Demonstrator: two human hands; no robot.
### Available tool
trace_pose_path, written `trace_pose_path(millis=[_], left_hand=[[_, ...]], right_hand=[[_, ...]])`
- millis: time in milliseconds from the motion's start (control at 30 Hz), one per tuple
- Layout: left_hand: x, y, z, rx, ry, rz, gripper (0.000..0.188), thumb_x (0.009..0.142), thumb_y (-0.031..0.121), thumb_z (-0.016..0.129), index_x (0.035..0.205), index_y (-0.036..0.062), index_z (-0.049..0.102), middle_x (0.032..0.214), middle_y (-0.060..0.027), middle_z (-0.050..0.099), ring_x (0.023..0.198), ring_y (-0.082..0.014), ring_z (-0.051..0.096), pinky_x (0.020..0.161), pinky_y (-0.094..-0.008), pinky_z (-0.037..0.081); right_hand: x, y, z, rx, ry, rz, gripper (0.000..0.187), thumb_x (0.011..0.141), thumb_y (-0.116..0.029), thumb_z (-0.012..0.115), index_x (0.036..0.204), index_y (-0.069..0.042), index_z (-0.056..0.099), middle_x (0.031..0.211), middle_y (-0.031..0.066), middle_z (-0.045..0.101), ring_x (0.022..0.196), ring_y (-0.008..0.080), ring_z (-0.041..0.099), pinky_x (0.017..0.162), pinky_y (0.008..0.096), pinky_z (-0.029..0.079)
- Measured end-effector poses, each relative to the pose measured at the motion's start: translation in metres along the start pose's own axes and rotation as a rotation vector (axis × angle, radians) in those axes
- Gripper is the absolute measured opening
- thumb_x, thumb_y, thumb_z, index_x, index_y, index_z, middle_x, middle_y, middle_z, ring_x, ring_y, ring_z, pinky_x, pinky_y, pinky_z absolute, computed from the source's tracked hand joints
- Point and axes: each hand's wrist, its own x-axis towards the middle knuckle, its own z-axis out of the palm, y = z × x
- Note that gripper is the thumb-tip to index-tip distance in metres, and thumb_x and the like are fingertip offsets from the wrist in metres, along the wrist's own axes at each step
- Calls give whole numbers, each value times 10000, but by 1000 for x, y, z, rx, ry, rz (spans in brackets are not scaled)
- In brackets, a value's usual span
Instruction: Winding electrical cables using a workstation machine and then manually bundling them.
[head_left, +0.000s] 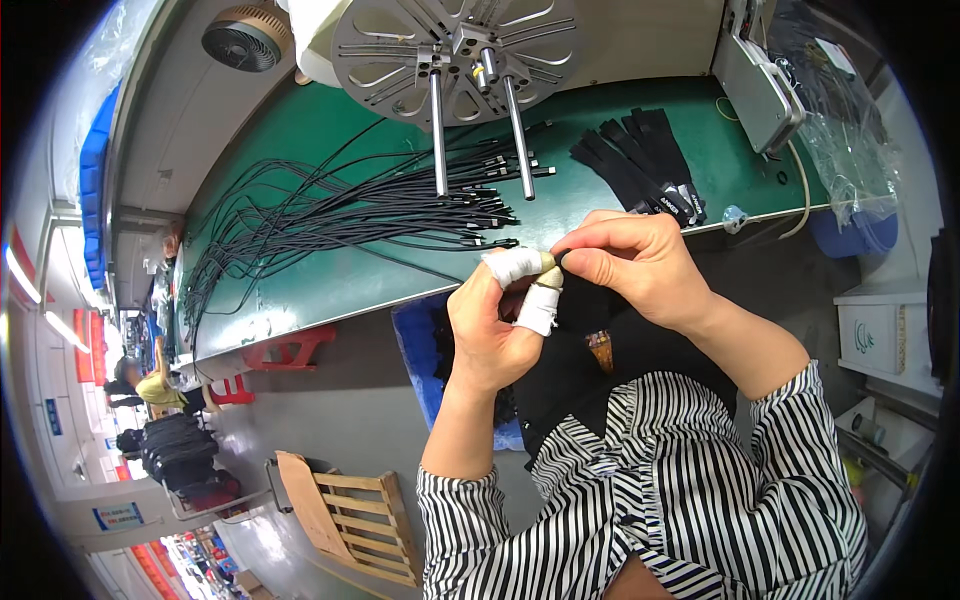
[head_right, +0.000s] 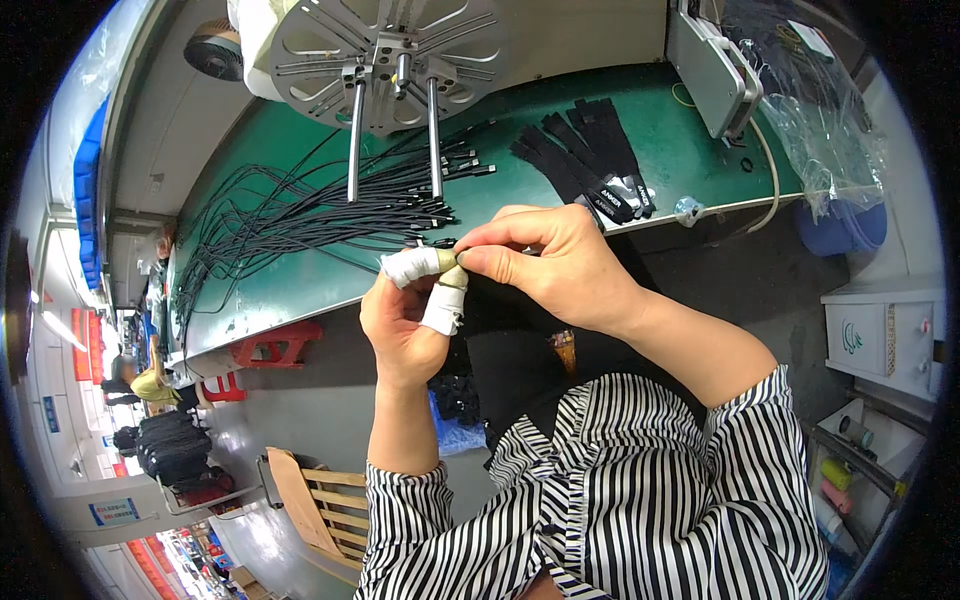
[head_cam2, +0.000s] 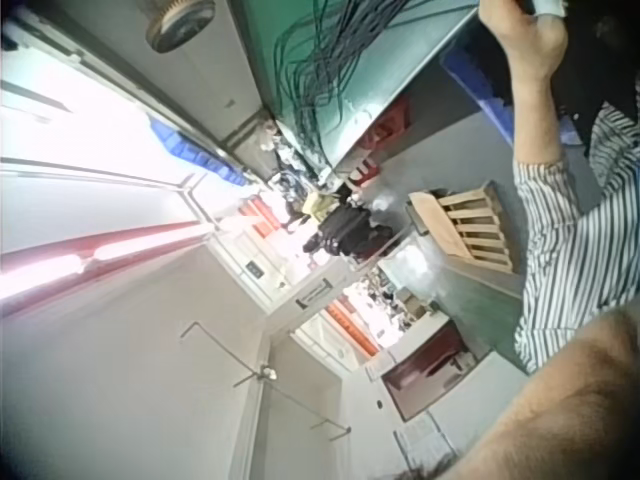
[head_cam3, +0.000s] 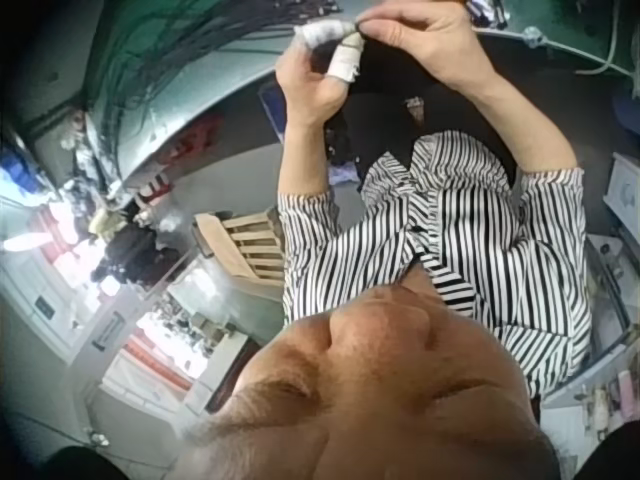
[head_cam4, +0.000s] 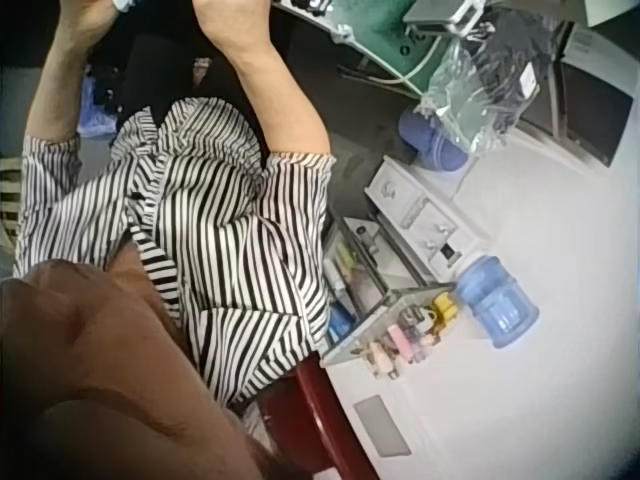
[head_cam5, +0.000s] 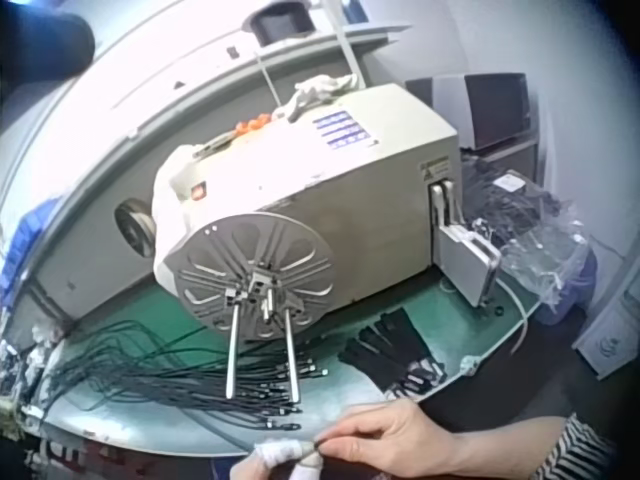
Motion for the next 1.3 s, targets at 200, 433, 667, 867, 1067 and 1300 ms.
trace_pose_path(millis=[200, 433, 667, 867, 1067, 1300], left_hand=[[5, 3, -17, -60, -162, -19, 282, 874, 8, 582, 1151, -40, 580, 849, -52, 551, 720, -98, 526, 620, -213, 413], [45, 33, -43, 62, -243, 126, 159, 774, -53, 621, 932, -41, 611, 932, -156, 570, 782, -166, 565, 646, -248, 463], [93, 36, -54, 509, -94, 260, 76, 787, -20, 627, 862, -29, 623, 904, -99, 590, 677, -121, 566, 562, -220, 447], [130, -23, -59, 626, 6, 214, 250, 849, 13, 595, 1097, 3, 623, 860, -45, 560, 643, -105, 487, 631, -237, 423], [97, -88, -66, 471, 254, 36, 146, 856, 16, 554, 978, -18, 629, 846, -164, 639, 759, -306, 632, 681, -348, 486], [71, -112, -63, 647, 309, 197, 144, 843, -6, 548, 967, -10, 621, 823, -122, 615, 706, -246, 595, 682, -306, 469]], right_hand=[[6, -14, 2, -273, -32, -59, 215, 792, -146, 744, 866, 23, 635, 749, 46, 625, 680, 94, 586, 597, 239, 471], [29, -39, -1, -455, -150, -654, 260, 704, -114, 791, 850, -12, 602, 760, 76, 628, 665, 201, 597, 603, 294, 482], [64, -43, -4, -771, 158, -953, 177, 686, 37, 707, 804, -10, 583, 760, 111, 597, 679, 278, 577, 610, 355, 477], [109, -8, -24, -867, 443, -781, 89, 766, -43, 658, 771, -18, 572, 732, 110, 594, 708, 296, 588, 639, 371, 469], [122, -9, -10, -676, 439, -580, 125, 794, -121, 670, 771, -16, 606, 706, 128, 625, 652, 297, 609, 602, 364, 477], [85, 2, -44, -653, 491, -488, 118, 839, -97, 640, 851, 19, 623, 793, 104, 622, 683, 194, 616, 635, 301, 479]])
